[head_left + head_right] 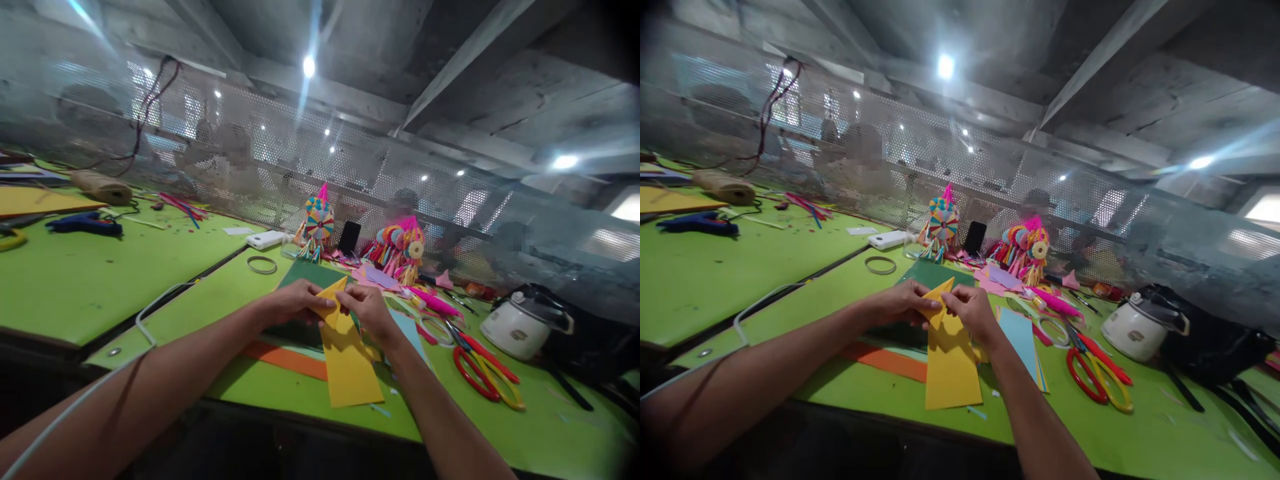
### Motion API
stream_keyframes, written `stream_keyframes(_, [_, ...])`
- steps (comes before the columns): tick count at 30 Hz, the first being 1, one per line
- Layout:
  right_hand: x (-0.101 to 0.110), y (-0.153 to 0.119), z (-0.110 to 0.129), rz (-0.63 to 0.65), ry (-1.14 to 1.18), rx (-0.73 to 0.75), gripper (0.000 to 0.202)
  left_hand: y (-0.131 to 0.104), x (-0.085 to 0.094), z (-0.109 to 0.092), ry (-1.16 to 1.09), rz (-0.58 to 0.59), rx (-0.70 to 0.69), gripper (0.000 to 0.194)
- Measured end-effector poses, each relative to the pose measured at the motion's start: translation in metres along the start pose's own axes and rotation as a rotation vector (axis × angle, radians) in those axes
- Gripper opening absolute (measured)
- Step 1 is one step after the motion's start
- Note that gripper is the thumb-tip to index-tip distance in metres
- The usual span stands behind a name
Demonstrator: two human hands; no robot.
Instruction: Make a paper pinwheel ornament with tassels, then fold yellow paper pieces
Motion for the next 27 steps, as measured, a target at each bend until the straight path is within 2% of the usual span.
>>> stream_keyframes(3, [-0.005, 0.002, -0.016, -0.035, -0.011, -0.054, 0.034, 0.002, 0.004, 0.002, 0.07, -0.052, -0.025, 0.035])
stream_keyframes(8, [0.001, 0.007, -0.04, -0.091, 0.03, -0.12, 0.036, 0.008, 0.016, -0.01, 0.131, -0.144, -0.179, 0.044])
stream_keyframes(12, [0.024, 0.01, -0.032, -0.207, -0.024, -0.085, 0.036, 0.004, 0.037, -0.031, 0.332, -0.4, -0.331, 0.043])
stream_keyframes(14, [0.034, 0.011, -0.023, -0.274, -0.068, -0.046, 0.036, -0.001, 0.036, -0.042, 0.441, -0.47, -0.427, 0.039])
stream_keyframes(17, [0.035, 0.011, -0.013, -0.304, -0.138, 0.01, 0.035, -0.002, 0.02, -0.044, 0.582, -0.42, -0.468, 0.037])
stream_keyframes(20, [0.022, 0.012, -0.013, -0.248, -0.152, 0.024, 0.033, -0.002, 0.005, -0.041, 0.723, -0.366, -0.48, 0.037])
stream_keyframes(25, [0.012, 0.013, -0.028, -0.221, -0.107, -0.032, 0.032, -0.001, 0.008, -0.034, 0.763, -0.413, -0.448, 0.045])
stream_keyframes(27, [0.012, 0.014, -0.033, -0.244, -0.112, -0.058, 0.031, -0.003, 0.006, -0.036, 0.756, -0.416, -0.511, 0.041])
Point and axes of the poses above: each hand's wrist, its own y-axis towards the middle knuckle, its own x-axis out of the back of the hand, z = x × y, the point moved 8 cm from there along y, towards the middle knuckle
